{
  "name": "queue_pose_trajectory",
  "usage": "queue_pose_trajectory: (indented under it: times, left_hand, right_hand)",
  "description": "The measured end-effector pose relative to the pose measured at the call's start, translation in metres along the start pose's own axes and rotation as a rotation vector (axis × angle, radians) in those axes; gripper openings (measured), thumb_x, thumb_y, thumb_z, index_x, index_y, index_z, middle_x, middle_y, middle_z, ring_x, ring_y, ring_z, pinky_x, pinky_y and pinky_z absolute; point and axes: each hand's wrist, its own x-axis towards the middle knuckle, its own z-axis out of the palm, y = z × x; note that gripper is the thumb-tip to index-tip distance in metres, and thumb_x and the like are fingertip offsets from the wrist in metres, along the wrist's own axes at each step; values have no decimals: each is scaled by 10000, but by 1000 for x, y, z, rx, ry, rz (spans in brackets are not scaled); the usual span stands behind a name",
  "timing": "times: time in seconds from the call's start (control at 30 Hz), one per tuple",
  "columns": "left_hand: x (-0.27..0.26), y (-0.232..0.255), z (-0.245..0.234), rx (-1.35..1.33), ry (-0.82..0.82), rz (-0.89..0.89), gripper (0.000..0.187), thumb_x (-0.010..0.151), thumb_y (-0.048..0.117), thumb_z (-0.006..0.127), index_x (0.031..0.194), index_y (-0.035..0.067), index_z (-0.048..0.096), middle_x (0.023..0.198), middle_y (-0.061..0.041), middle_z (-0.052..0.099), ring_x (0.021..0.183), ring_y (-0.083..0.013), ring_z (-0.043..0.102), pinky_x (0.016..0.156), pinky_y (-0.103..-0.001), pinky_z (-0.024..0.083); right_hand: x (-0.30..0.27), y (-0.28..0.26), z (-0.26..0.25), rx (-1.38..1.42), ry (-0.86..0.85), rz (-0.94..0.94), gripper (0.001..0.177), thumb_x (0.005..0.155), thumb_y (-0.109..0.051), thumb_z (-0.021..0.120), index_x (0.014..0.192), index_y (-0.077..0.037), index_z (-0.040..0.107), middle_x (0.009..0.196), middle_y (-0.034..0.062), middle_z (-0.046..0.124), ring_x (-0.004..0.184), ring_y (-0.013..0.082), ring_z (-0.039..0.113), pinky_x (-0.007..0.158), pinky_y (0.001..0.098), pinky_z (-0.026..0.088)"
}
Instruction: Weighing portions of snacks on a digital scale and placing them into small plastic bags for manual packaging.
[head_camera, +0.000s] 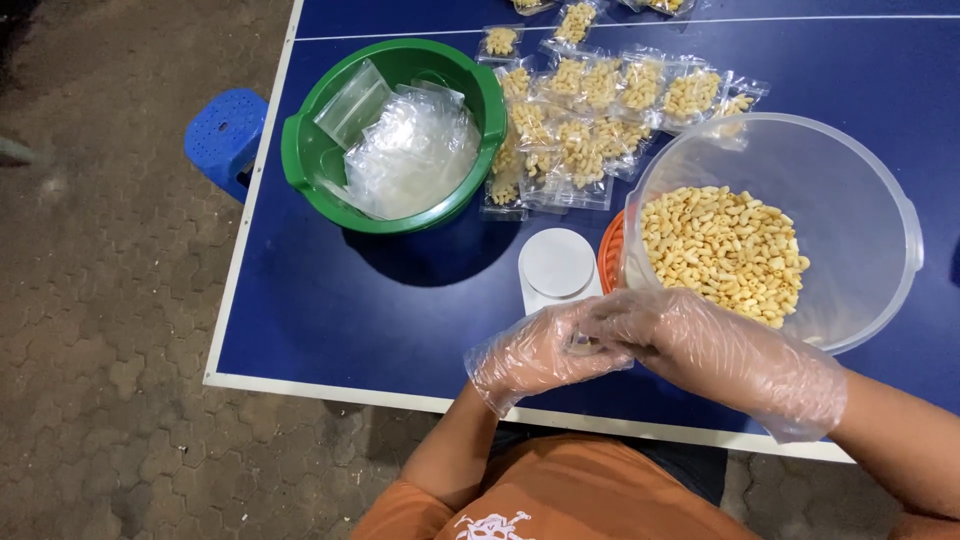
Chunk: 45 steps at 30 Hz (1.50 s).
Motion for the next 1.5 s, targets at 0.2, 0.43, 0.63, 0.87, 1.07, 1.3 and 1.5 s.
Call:
queue_pose_trajectory:
  times: [0.2, 0.43, 0.63, 0.87, 1.07, 1.3, 1.5]
  left_hand:
    - [-4, -14, -7, 50, -110, 79, 510, 932, 322, 700, 1388, 123, 590, 1351, -47, 676, 1269, -175, 629, 1109, -343, 502]
    - [-9, -33, -15, 140, -60, -7, 616, 900, 424, 676, 1425, 124, 561, 1358, -54, 680, 1253, -185, 642, 1060, -331, 511]
    - [10, -107, -37, 38, 202, 303, 547, 1050, 450, 506, 1483, 133, 401, 1199, -98, 628, 1201, -229, 621, 1042, -401, 592]
    - [50, -169, -55, -570, 674, 253, 711, 993, 389, 649, 1588, 136, 353, 1419, -226, 607, 1182, -324, 677, 876, -327, 614]
    - [86, -209, -64, -577, 1052, 263, 462, 938, 62, 742, 1378, 105, 604, 1278, -147, 706, 1071, -244, 733, 830, -272, 645]
    - [117, -292, -83, -234, 1316, 413, 312, 875, 68, 842, 1162, 70, 720, 1073, -108, 768, 1041, -180, 726, 932, -298, 592]
    - [111, -280, -70, -64, 1289, 337, 251, 906, 116, 803, 1146, 84, 738, 1075, -122, 771, 1038, -226, 730, 911, -332, 594]
  right_hand:
    - [3, -21, 3, 26, -6, 290, 189, 938, -346, 649, 1099, -312, 741, 971, -118, 840, 839, 72, 804, 721, 302, 585]
    - [-5, -2, 32, -48, 107, 19, 309, 1004, -269, 554, 1241, -152, 715, 1133, 92, 680, 1000, 289, 685, 833, 405, 533]
    - [-15, 26, 102, -79, 487, -112, 246, 993, -167, 636, 1222, -82, 667, 1108, 147, 639, 972, 284, 671, 833, 390, 558]
    - [3, 75, 216, 278, 404, -67, 171, 987, -166, 653, 1102, -86, 751, 932, 152, 744, 877, 368, 740, 738, 467, 594]
    - [20, 85, 231, 344, 384, 47, 191, 991, -181, 633, 1091, -73, 755, 893, 176, 735, 845, 403, 725, 731, 477, 595]
    - [23, 88, 238, 260, 440, 58, 168, 977, -151, 640, 1090, -81, 744, 825, 194, 698, 784, 434, 695, 683, 533, 565]
    - [23, 88, 245, 273, 476, 60, 163, 966, -130, 644, 1086, -84, 744, 805, 182, 684, 782, 436, 686, 660, 502, 558]
